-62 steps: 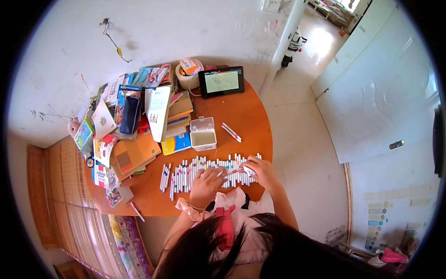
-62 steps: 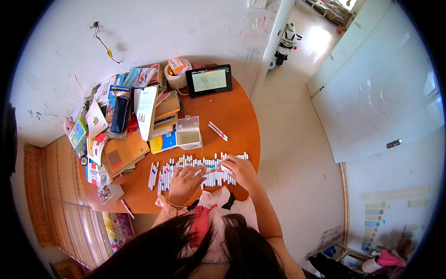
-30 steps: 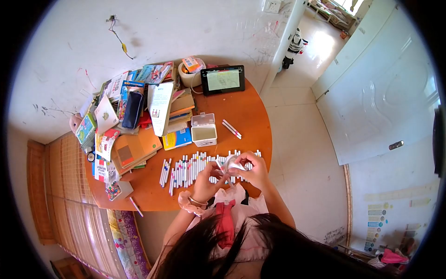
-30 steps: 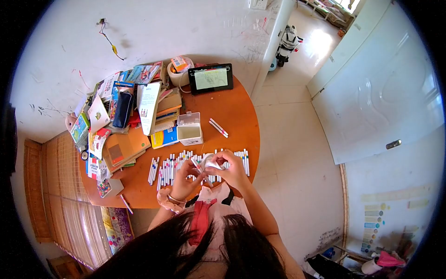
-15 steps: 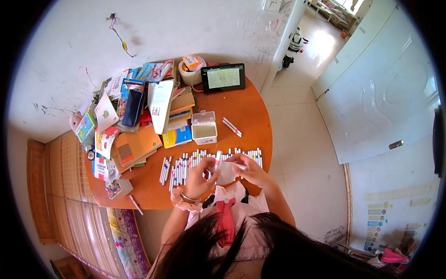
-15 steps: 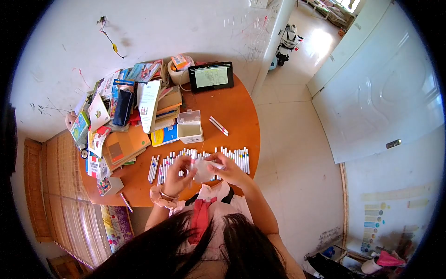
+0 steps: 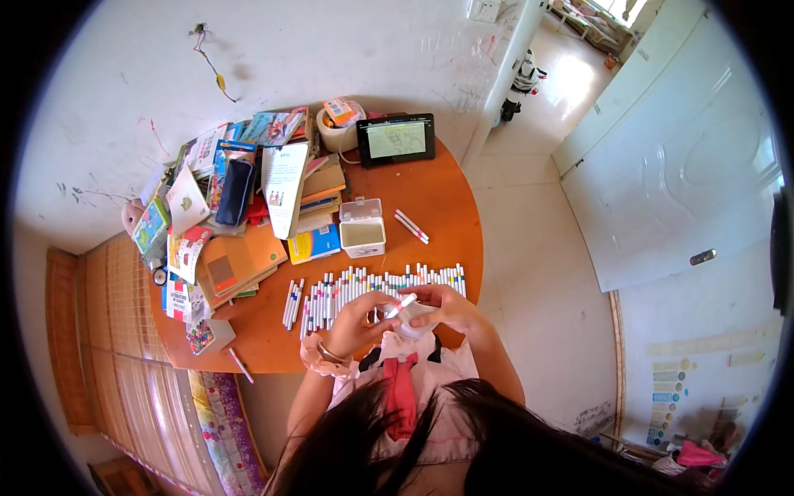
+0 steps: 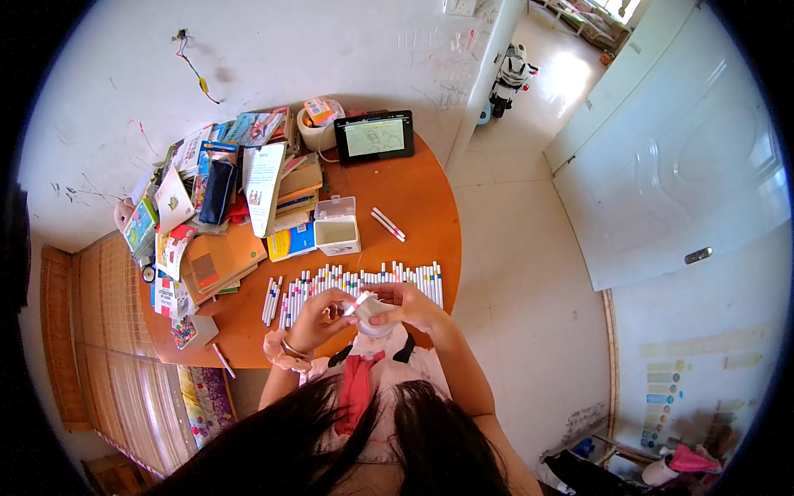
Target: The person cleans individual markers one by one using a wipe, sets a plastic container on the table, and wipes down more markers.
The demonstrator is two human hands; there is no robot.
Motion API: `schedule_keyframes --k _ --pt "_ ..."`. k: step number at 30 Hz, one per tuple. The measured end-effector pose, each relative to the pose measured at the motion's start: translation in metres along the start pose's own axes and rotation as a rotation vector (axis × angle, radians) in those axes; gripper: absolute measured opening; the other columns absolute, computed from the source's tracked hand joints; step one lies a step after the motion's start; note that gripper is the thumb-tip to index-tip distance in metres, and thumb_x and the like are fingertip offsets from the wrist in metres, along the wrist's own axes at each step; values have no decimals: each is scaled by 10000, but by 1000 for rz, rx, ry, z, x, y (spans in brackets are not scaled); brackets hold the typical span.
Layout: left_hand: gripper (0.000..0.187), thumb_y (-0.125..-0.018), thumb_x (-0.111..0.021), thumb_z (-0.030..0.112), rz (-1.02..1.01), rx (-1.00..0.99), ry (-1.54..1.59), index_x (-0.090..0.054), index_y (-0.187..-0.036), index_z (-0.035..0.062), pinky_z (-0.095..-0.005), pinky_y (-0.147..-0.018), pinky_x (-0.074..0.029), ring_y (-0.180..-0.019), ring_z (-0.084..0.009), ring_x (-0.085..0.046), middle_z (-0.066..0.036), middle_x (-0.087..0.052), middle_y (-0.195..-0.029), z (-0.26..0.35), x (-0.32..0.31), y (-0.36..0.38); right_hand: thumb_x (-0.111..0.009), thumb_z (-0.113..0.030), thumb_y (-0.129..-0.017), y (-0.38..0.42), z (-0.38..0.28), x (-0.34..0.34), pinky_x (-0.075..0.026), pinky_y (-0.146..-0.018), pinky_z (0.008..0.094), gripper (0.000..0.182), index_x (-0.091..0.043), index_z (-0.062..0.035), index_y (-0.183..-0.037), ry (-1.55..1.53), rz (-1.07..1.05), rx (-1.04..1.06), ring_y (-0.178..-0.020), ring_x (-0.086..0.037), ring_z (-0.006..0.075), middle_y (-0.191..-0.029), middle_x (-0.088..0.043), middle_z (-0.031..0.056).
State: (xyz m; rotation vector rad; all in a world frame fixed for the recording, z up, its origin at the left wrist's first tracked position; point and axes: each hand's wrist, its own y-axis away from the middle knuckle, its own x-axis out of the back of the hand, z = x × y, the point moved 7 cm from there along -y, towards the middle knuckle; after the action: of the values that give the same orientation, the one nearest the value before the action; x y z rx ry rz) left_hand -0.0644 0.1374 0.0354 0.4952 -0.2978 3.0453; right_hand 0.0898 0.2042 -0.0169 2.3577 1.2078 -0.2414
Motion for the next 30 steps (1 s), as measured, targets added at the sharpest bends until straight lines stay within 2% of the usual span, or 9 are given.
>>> schedule_keyframes --k 2,5,8,13,15,17,23,25,30 --pt "338 -765 -776 84 4 -89 -37 -635 -1071 60 -251 -589 -485 -724 -162 -619 -75 -646 -951 6 4 -2 -817 -18 -674 0 13 8 -461 -856 275 519 -626 -27 -1157 128 -22 -52 -987 -592 144 -1103 -637 44" --pt "327 -762 -775 73 42 7 -60 -640 -1059 49 -262 -591 -489 -722 -181 -615 -83 -637 -926 6 7 0 -801 -69 -735 1 1 5 -485 -835 268 462 -621 -26 -1159 110 -78 191 -911 -614 118 -990 -668 35" --pt "279 -771 -764 37 33 10 -120 -635 -1017 21 -246 -573 -480 -711 -124 -583 -60 -617 -933 7 7 -1 -744 -155 -827 5 -8 6 -489 -799 255 330 -631 -23 -1107 -38 89 222 -883 -615 106 -954 -669 33" --pt "258 -798 -725 6 130 -62 -228 -620 -1032 -21 -267 -546 -508 -691 -166 -606 -95 -577 -978 9 -7 -4 -665 -195 -907 7 -12 3 -493 -777 242 314 -597 12 -1133 -401 240 267 -867 -614 92 -935 -658 35" --pt "254 -791 -725 -4 393 2 -202 -616 -1020 -28 -254 -541 -516 -684 -173 -610 -113 -558 -1019 11 -4 0 -649 -210 -920 7 -19 -3 -484 -771 231 328 -591 18 -1147 -278 330 372 -870 -612 92 -957 -655 41" --pt "255 -791 -725 -2 388 22 -230 -609 -1017 -29 -240 -538 -523 -706 -172 -617 -122 -541 -1053 8 -9 1 -618 -241 -945 17 -33 -7 -466 -759 210 359 -579 32 -1175 -24 507 577 -877 -609 93 -1002 -650 54" --pt "269 -803 -653 -54 306 76 -162 -560 -1055 -41 -303 -609 -557 -822 -244 -656 -150 -584 -949 -1 -17 2 -467 -281 -1017 11 -32 -29 -423 -911 283 397 -567 57 -1199 51 249 608 -1093 -533 134 -1184 -602 142" --pt "274 -792 -662 -52 356 93 -140 -568 -1048 -35 -302 -603 -553 -783 -243 -660 -144 -608 -922 -1 -15 3 -438 -290 -1024 3 -14 -26 -425 -917 282 401 -562 51 -1195 -388 90 385 -1064 -555 134 -1179 -613 157" --pt "248 -764 -701 -7 428 99 -123 -613 -995 1 -303 -573 -530 -642 -240 -657 -125 -672 -818 1 -14 9 -578 -93 -941 4 -32 -24 -490 -826 259 212 -573 -8 -1135 -142 279 475 -988 -603 135 -1096 -644 107"
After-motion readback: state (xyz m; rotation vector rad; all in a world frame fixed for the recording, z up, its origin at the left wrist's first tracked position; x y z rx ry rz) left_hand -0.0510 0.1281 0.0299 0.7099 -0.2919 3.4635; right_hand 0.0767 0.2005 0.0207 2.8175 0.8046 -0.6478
